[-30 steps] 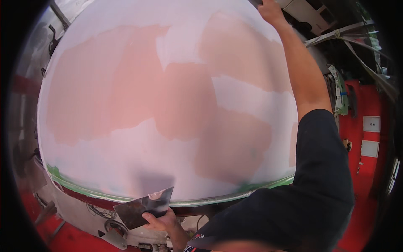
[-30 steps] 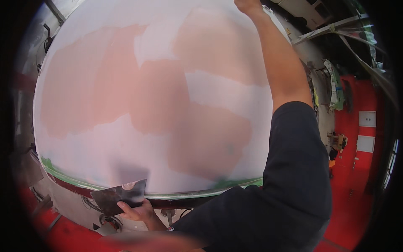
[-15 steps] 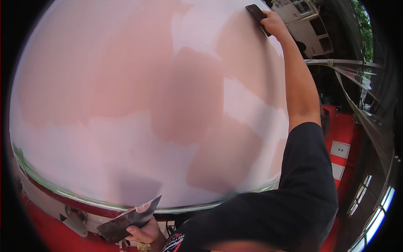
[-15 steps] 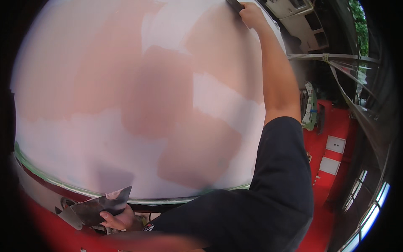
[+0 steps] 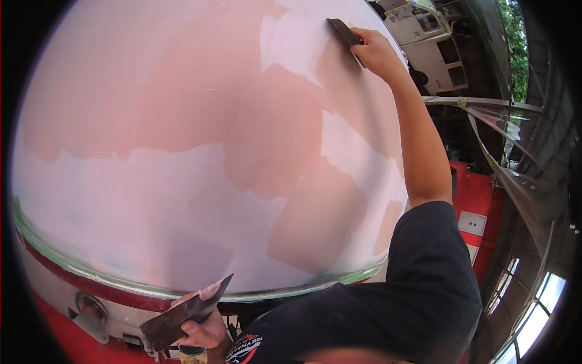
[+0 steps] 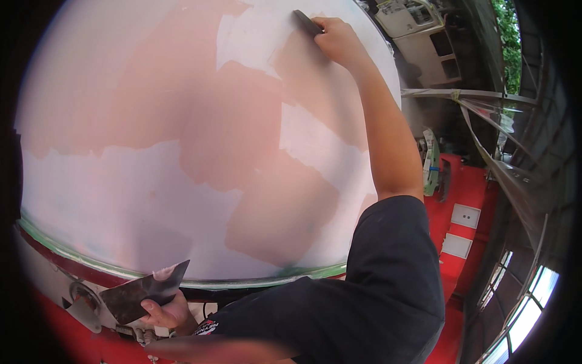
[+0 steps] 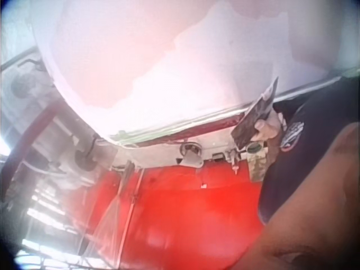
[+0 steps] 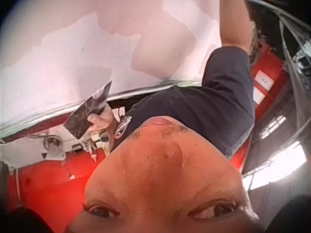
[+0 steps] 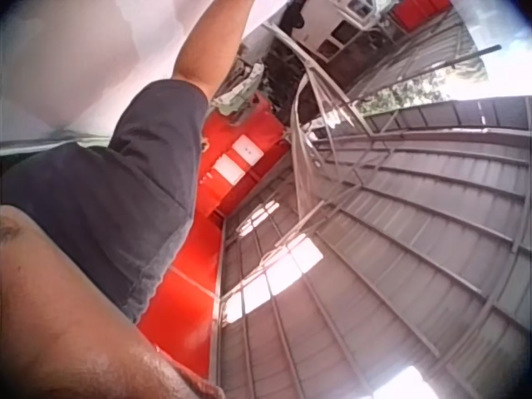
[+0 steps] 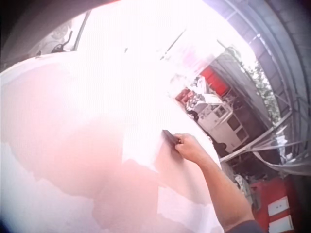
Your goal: Applying and smoothing body filler on a car roof and pillar using spreaders.
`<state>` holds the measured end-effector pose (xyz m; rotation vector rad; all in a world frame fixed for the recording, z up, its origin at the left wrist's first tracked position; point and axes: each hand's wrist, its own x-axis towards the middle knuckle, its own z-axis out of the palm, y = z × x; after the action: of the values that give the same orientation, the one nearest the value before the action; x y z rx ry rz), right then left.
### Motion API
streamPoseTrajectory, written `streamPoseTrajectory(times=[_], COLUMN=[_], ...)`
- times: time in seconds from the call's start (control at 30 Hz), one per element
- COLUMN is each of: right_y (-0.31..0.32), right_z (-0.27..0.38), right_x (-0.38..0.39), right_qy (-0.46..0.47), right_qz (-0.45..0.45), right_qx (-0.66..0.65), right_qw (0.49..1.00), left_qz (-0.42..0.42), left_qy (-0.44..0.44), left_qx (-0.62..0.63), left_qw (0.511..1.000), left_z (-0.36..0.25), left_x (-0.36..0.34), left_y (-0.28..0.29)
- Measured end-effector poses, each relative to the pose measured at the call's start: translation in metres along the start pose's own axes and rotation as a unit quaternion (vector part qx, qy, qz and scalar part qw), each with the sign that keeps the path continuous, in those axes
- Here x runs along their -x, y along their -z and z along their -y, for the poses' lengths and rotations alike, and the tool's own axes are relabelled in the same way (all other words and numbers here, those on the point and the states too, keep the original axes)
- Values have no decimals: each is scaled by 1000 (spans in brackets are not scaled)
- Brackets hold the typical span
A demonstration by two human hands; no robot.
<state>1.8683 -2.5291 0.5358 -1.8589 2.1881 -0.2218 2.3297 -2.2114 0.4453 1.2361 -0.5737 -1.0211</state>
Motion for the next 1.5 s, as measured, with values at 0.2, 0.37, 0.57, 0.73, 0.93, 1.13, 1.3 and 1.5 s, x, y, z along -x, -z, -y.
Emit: streamPoseTrajectory(times=[0.2, 0.37, 0.57, 0.73, 0.93, 1.13, 1.3, 1.5], right_y=[-11, -23, -37, -10, 14, -10, -15, 11], right_z=[49, 79, 101, 104, 108, 128, 39, -72], right_x=[42, 74, 129, 176, 245, 302, 254, 77], right_qy=[-13, 27, 137, 167, 171, 438, 315, -119], right_qz=[23, 25, -1, 97, -67, -57, -177, -207], right_qx=[-25, -1, 23, 25, -323, -192, 49, 147], right_qw=[999, 999, 990, 981, 929, 877, 931, 960], left_qz=[40, 59, -56, -120, -11, 273, 369, 288], left_qy=[13, 25, -25, -11, 108, 198, 173, 46], left_qx=[38, 75, 54, 27, 71, 159, 289, 243], left_qw=[998, 995, 997, 992, 992, 928, 866, 925], left_z=[-3, 4, 19, 29, -10, -18, -28, -40], left_x=[-4, -5, -4, -15, -38, -47, -62, -117], left_y=[-6, 3, 5, 12, -29, -152, -158, -108])
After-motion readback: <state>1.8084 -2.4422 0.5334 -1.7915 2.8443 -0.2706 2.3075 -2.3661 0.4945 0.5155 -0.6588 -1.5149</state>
